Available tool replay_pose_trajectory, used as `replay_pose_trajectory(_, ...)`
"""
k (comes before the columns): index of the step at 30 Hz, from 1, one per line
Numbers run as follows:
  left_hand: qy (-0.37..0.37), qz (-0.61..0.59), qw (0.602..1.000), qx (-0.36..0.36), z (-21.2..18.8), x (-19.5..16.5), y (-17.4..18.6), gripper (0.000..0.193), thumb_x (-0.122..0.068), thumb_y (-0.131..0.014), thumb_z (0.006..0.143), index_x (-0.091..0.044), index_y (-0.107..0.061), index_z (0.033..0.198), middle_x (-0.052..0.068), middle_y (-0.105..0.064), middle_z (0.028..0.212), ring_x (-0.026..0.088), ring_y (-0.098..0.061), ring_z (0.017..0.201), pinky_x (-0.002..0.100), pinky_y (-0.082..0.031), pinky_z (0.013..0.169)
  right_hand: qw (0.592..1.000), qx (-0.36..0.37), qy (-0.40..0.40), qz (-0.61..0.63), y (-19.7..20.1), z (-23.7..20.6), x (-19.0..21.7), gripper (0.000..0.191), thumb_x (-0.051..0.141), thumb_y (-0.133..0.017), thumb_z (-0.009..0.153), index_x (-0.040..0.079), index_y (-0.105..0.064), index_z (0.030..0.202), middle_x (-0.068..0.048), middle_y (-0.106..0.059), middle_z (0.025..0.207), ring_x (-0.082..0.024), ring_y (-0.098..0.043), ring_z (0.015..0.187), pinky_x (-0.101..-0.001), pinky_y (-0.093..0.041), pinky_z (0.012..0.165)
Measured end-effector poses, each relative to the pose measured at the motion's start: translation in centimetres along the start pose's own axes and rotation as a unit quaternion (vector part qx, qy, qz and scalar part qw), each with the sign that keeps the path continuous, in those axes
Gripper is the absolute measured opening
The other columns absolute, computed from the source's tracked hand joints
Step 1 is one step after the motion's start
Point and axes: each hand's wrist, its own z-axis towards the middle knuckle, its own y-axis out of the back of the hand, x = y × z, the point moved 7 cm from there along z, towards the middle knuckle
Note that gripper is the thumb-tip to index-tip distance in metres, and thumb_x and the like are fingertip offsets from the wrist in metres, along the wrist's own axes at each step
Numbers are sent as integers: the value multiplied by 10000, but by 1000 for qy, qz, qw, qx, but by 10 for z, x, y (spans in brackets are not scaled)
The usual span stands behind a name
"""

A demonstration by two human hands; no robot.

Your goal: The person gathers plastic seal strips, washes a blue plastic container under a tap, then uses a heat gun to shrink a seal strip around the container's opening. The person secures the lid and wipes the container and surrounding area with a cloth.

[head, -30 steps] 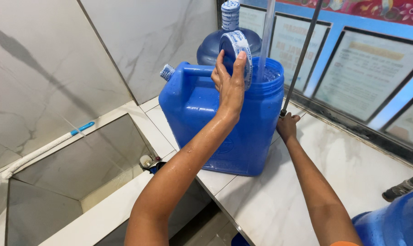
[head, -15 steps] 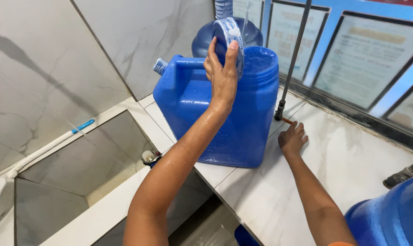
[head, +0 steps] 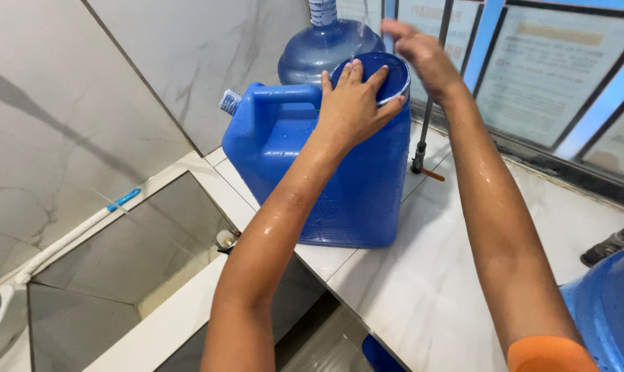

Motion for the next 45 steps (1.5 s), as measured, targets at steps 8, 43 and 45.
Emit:
replay_pose_trajectory(8, -16, 36, 999, 31, 2, -6, -16, 829, -680, -557, 952, -52, -494, 1489, 399, -507, 1392, 515, -492, 1324, 653, -312, 1152, 998, 44, 3, -41, -17, 4, -5, 438, 114, -404, 915, -38, -738, 1154, -148, -720, 1319, -272, -654, 1212, -347, -456, 1138)
replay_pose_trajectory(43, 70, 64, 995, -1, 20, -42, -5, 707, -562, -581, 872, 33, -651, 1248, 270, -636, 1326, 459, -626, 1229, 657, -445, 990, 991, 103, -74, 45, -31, 23, 23, 301, 155, -549, 1028, -19, -685, 1232, -159, -694, 1254, -214, -656, 1149, -331, -498, 1072)
replay_pose_trajectory(45, 61, 90, 993, -56, 23, -43, -15, 746, -588, -585, 863, 41, -622, 1262, 280, -619, 1314, 464, -617, 1214, 639, -450, 975, 982, 132, -126, 42, -37, 26, 17, 321, 114, -552, 953, -22, -698, 1204, -138, -699, 1229, -195, -655, 1099, -326, -506, 1025)
